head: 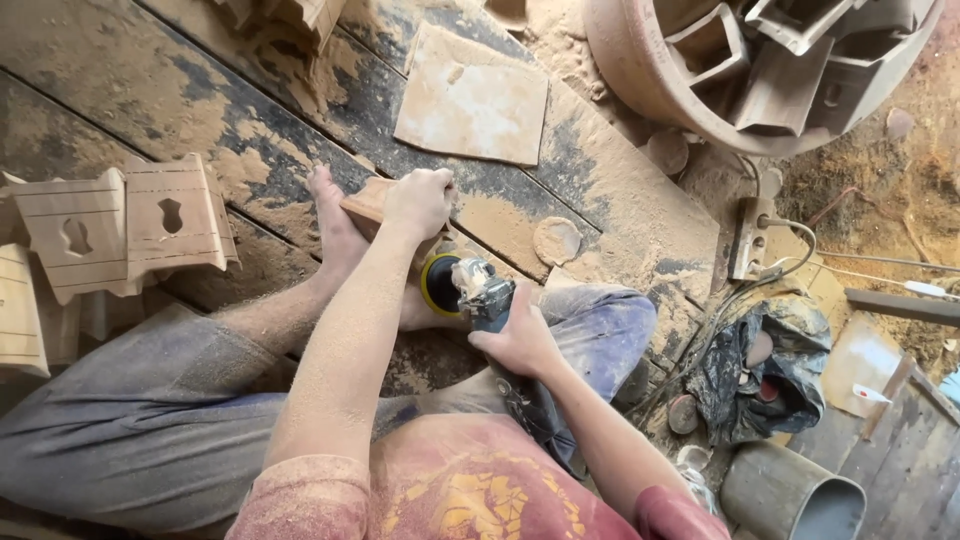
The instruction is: Sanding small wooden components using a handheld power sander while sitting on the floor.
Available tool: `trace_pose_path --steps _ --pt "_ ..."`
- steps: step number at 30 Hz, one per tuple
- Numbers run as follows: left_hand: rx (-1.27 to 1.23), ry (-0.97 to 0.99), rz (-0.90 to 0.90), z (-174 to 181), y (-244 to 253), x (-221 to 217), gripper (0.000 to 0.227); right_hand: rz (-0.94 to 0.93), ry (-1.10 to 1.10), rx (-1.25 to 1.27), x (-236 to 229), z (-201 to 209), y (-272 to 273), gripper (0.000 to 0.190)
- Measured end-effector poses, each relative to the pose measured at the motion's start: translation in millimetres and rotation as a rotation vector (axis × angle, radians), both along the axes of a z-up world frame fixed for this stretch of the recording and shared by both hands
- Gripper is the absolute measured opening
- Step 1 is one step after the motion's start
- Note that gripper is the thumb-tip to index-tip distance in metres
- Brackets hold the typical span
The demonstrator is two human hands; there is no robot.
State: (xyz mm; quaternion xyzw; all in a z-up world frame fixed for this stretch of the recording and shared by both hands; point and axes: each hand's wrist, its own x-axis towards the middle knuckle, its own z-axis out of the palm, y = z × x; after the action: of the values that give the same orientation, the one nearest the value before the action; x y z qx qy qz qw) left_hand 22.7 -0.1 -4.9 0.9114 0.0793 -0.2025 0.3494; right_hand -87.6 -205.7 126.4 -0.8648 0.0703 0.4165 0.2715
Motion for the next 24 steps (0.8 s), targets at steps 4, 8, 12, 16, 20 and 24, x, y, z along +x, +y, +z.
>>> trace_pose_path --steps 4,8,12,16,20,24 --pt "0.022 0.021 -0.020 -3 -1 2 0.025 0.027 -0.001 0.029 0 -8 4 0.083" --pt "0.010 0.011 -0.012 -1 1 3 0.024 0.057 -0.004 0.010 2 -5 5 0.081" --pt "-0.003 0.030 0.009 -3 1 3 0.024 0.008 -0.002 0.034 2 6 4 0.076" --pt "0.008 0.026 0.001 7 0 2 0.026 0.030 0.002 0.049 2 1 5 0.077" --pt "0.009 0.024 0.008 9 2 4 0.025 0.011 -0.026 0.046 5 -4 -2 0.079" --pt "0.017 0.067 -0.001 1 0 5 0.024 -0.011 -0.036 0.080 2 -6 -6 0.079"
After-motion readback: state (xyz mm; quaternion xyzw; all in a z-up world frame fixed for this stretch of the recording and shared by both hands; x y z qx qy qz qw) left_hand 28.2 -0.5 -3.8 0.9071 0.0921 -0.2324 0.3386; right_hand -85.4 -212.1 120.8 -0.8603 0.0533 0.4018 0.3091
